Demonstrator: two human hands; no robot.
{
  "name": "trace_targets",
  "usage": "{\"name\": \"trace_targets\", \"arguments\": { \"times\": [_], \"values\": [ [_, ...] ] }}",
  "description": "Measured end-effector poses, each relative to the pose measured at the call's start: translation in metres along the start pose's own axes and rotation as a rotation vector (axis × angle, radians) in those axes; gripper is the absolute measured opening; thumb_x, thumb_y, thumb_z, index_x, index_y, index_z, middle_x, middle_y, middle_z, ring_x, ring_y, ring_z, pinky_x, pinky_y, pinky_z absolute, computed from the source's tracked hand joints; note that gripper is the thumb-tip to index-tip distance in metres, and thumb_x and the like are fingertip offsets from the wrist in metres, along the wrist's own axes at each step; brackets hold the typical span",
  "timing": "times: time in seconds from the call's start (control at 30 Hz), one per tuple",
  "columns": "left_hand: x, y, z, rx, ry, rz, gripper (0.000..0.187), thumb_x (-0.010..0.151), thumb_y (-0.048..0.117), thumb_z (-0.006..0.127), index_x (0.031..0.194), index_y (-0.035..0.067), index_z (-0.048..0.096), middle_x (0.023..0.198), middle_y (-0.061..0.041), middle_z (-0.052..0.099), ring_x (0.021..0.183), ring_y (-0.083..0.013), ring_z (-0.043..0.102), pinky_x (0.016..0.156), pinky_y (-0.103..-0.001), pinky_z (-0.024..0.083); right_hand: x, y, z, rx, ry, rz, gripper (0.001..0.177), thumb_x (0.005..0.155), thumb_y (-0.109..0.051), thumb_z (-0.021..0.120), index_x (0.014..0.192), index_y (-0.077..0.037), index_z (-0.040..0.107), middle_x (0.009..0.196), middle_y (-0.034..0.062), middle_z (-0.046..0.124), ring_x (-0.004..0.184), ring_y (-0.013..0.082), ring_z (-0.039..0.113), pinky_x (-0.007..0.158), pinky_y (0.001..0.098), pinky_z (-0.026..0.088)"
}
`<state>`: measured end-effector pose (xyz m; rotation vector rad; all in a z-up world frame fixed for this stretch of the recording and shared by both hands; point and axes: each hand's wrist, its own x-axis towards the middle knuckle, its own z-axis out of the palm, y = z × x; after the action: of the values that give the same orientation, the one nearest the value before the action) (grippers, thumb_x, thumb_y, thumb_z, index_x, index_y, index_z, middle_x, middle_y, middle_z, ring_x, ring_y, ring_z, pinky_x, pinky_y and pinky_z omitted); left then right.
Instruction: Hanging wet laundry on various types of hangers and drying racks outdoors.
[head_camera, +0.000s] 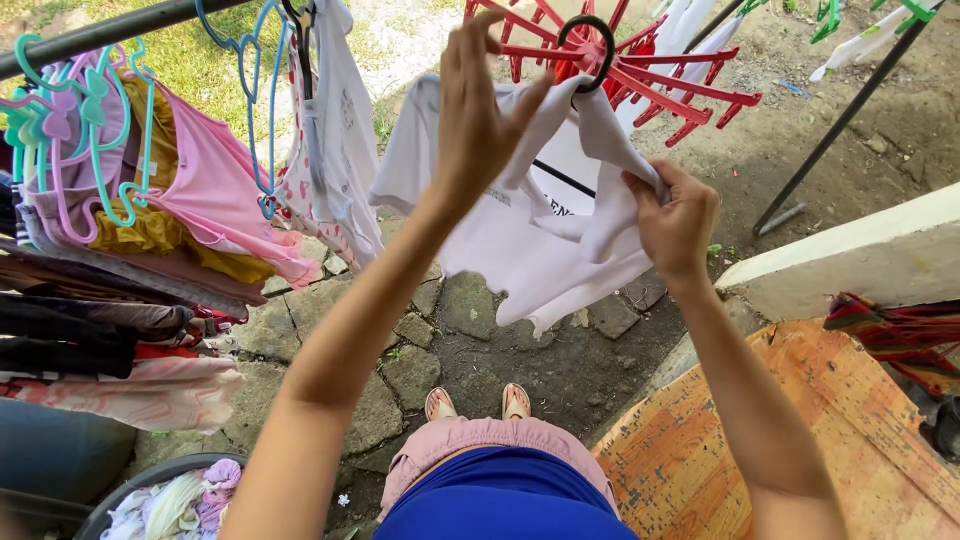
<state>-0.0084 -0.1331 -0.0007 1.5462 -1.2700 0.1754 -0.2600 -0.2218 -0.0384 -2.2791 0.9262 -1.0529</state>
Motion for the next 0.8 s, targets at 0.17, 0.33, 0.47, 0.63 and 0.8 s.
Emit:
{"name": "trace_targets", "arguments": {
  "times": [0.17, 0.33, 0.47, 0.63, 0.8],
  "values": [
    [-0.081, -0.010, 0.031, 0.126, 0.190, -0.116, 0.115, 0.074, 0.030, 0.095, 0.157, 0.000, 0.020, 0.148, -0.026, 0.037, 0.135, -0.0383, 0.039, 0.113, -0.050, 0.042, -0.016, -0.021, 0.005, 0.004, 0.029, 0.073, 0.022, 0.102, -0.027, 0.077, 0.096, -0.006, 0.075, 0.065, -0.0015, 0.062, 0.052, 0.0077, 0.045, 0.051, 0.0299, 0.027],
    [-0.122, -0.093, 0.056, 0.101, 0.205, -0.343, 0.092, 0.084, 0.003, 0.074, 0.160, -0.003, 0.023, 0.158, -0.029, 0.042, 0.138, -0.0399, 0.050, 0.118, -0.045, 0.045, -0.026, -0.008, 0.020, -0.038, 0.057, 0.116, 0.025, 0.102, -0.032, 0.075, 0.097, -0.007, 0.074, 0.064, -0.0029, 0.062, 0.048, 0.0078, 0.043, 0.047, 0.0302, 0.023],
    [-0.125, -0.078, 0.030, -0.368, 0.158, -0.624, 0.052, 0.094, -0.002, 0.058, 0.145, 0.001, 0.058, 0.132, -0.024, 0.069, 0.114, -0.0315, 0.071, 0.101, -0.038, 0.055, -0.029, 0.010, 0.030, -0.187, 0.084, 0.063, 0.024, 0.101, -0.032, 0.076, 0.097, -0.009, 0.076, 0.063, -0.0022, 0.064, 0.046, 0.0086, 0.046, 0.046, 0.0305, 0.024],
    [-0.129, -0.068, -0.001, -0.408, -0.103, -0.669, 0.038, 0.090, 0.007, 0.073, 0.127, 0.002, 0.068, 0.119, -0.017, 0.075, 0.106, -0.0252, 0.073, 0.094, -0.031, 0.058, -0.034, 0.004, 0.017, -0.281, 0.127, -0.045, 0.019, 0.100, -0.030, 0.079, 0.102, -0.010, 0.077, 0.072, 0.0036, 0.070, 0.055, 0.0163, 0.060, 0.050, 0.0338, 0.035],
    [-0.135, -0.073, -0.005, -0.044, 0.004, 0.064, 0.025, 0.106, 0.002, 0.058, 0.129, 0.004, 0.068, 0.132, -0.028, 0.063, 0.117, -0.0361, 0.063, 0.094, -0.039, 0.055, -0.035, -0.006, 0.010, -0.312, 0.110, -0.058, 0.017, 0.096, -0.027, 0.083, 0.103, -0.012, 0.077, 0.078, 0.0102, 0.072, 0.063, 0.0280, 0.068, 0.054, 0.0407, 0.045]
  ]
}}
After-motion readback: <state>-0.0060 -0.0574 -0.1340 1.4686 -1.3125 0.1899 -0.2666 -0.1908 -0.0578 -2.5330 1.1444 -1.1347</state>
